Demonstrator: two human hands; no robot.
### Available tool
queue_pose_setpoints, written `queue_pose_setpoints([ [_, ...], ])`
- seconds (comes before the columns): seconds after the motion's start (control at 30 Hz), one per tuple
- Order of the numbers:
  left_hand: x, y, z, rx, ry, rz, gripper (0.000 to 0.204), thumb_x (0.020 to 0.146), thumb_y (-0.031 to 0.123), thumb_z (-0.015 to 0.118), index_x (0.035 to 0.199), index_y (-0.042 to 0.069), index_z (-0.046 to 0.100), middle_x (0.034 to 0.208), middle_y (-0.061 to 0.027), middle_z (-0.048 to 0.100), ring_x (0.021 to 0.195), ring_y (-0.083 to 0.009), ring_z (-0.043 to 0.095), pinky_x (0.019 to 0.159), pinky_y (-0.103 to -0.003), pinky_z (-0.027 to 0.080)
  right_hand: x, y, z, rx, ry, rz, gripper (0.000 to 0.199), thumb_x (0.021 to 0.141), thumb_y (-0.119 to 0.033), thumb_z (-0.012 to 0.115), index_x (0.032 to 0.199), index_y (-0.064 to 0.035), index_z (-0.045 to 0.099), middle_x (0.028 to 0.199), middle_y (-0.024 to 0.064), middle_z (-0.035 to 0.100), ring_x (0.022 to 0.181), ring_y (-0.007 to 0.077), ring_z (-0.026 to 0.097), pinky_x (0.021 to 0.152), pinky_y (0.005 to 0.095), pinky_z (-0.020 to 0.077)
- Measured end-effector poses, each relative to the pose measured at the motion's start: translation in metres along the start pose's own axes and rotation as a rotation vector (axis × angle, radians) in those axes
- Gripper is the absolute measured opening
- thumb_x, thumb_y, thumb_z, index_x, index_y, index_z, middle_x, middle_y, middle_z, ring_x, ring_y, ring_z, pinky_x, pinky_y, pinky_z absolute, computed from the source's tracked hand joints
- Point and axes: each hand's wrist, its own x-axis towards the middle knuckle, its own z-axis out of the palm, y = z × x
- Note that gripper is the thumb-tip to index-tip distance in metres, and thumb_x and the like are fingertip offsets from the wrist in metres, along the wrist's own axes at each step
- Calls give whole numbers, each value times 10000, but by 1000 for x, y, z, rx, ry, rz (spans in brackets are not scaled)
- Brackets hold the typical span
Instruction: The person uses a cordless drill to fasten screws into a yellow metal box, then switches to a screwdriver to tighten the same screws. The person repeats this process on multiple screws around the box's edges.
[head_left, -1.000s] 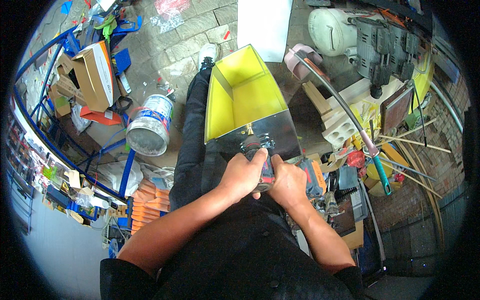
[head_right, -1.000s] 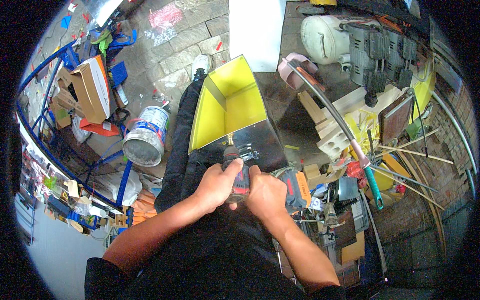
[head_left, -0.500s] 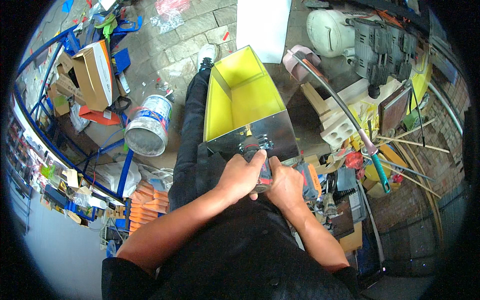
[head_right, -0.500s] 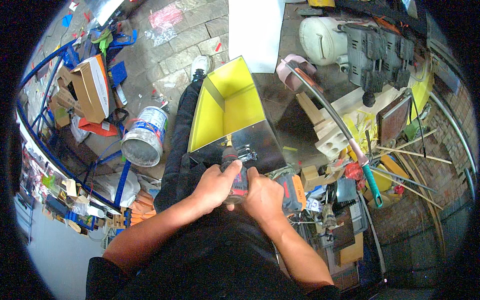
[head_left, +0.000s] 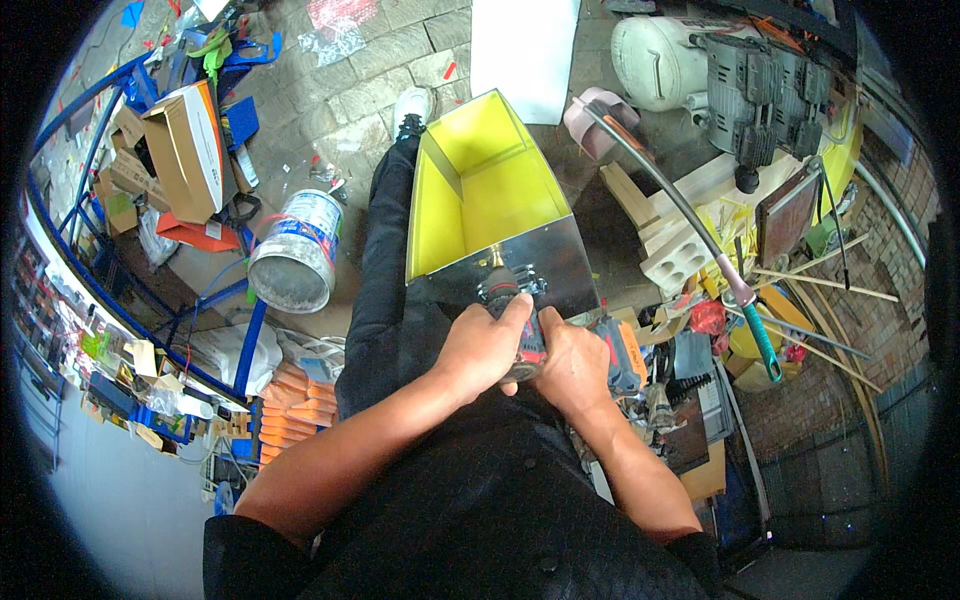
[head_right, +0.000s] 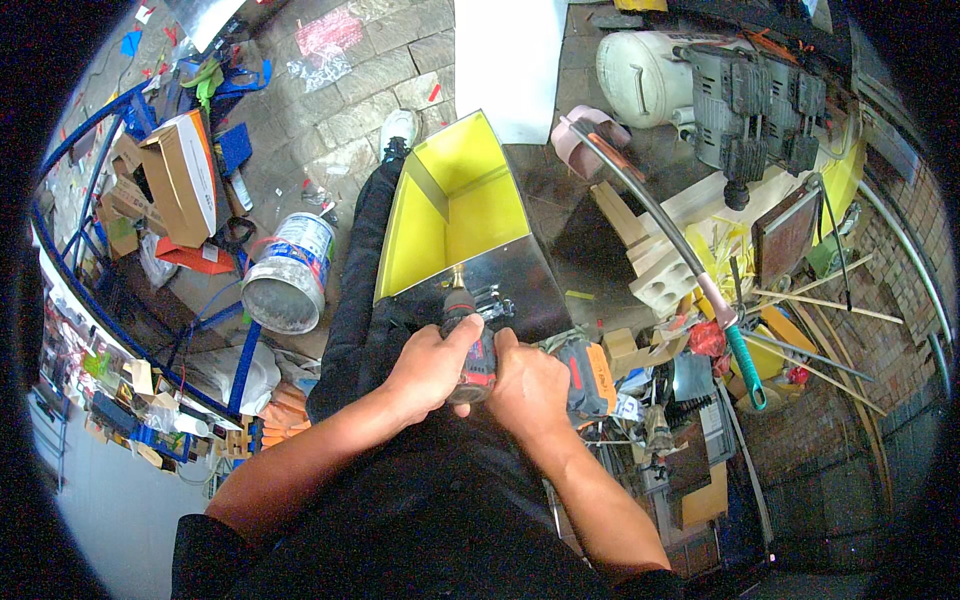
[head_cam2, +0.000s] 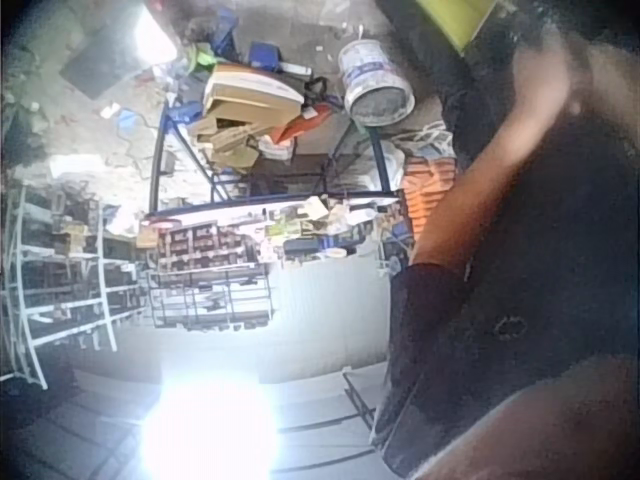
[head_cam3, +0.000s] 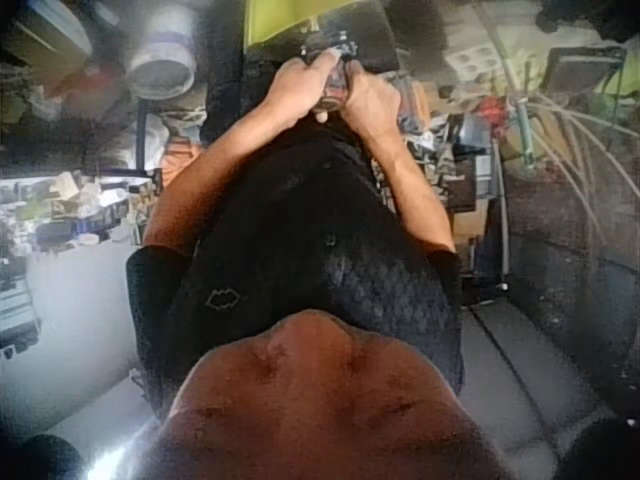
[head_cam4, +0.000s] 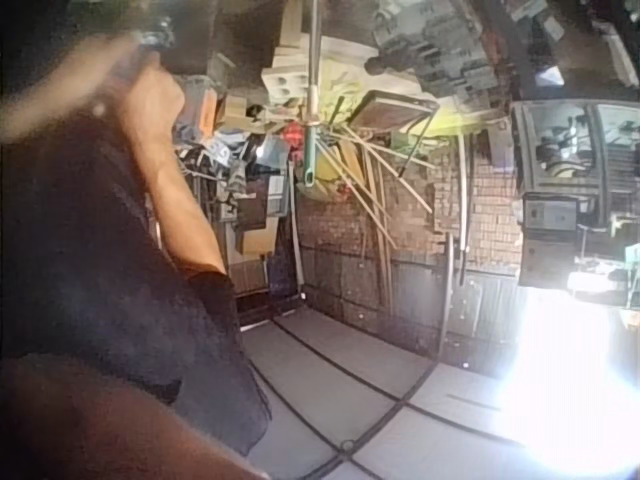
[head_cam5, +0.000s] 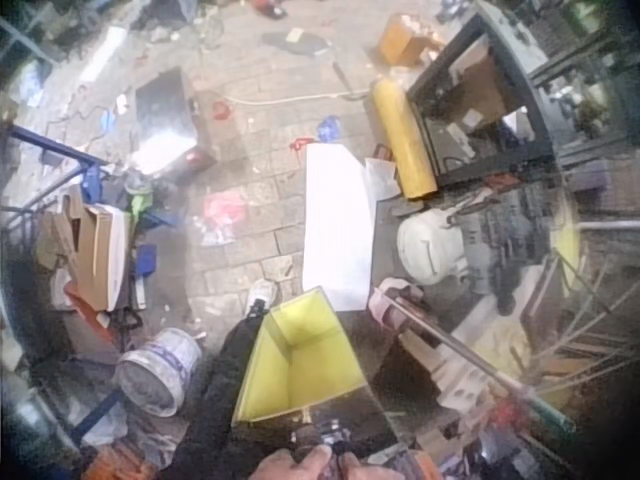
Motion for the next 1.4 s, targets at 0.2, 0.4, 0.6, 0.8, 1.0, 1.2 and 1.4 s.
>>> queue_pose_setpoints([
  [0.2, -2, 6, 2, 2, 1, -14, 631, 1061, 514, 556, 791, -46, 667, 654, -138, 661, 421, -243, 617, 351, -370, 473, 2, 1, -3, 30, -15, 35, 352, 790, -275, 795, 973, -52, 593, 826, 238, 725, 810, 453, 722, 712, 551, 558],
  [0.4, -1, 6, 2, -10, 7, -17, 644, 1050, 456, 585, 799, -129, 683, 675, -178, 687, 469, -268, 671, 385, -377, 550, 2, 7, 3, 33, -2, 24, 362, 791, -290, 793, 976, -54, 590, 805, 238, 721, 790, 456, 721, 703, 557, 555],
  [0.6, -2, 9, 3, 8, 23, -12, 653, 1047, 460, 585, 793, -133, 684, 684, -190, 696, 475, -272, 679, 386, -373, 553, 2, 8, 4, 25, 7, 22, 375, 790, -304, 800, 976, -55, 590, 796, 238, 718, 781, 457, 721, 694, 557, 554],
  [0.8, 0, 6, 4, 6, 1, -16, 642, 1060, 501, 566, 800, -77, 672, 685, -163, 676, 452, -254, 637, 372, -380, 516, 3, 8, 2, 36, -2, 22, 386, 785, -307, 810, 979, -54, 593, 806, 240, 720, 792, 460, 719, 699, 557, 550],
  [1.0, 1, 5, 4, 14, 11, -22, 625, 1059, 491, 571, 801, -68, 676, 689, -152, 677, 467, -246, 640, 371, -379, 520, 2, 6, 0, 55, -5, 22, 384, 775, -288, 820, 976, -55, 589, 807, 235, 720, 794, 460, 718, 697, 558, 547],
  [1.2, 1, 5, 3, 5, -9, -18, 619, 1060, 490, 567, 808, -63, 683, 689, -143, 675, 465, -240, 634, 372, -382, 522, 3, 8, 6, 40, 10, 18, 376, 779, -282, 813, 973, -59, 581, 801, 234, 717, 789, 462, 715, 690, 559, 548],
  [1.4, 0, 8, 3, 31, -5, -12, 636, 1062, 496, 559, 800, -70, 682, 686, -148, 677, 463, -250, 643, 376, -389, 523, 3, 8, 5, 42, -2, 20, 372, 792, -297, 802, 976, -60, 583, 805, 236, 718, 793, 463, 716, 693, 561, 548],
])
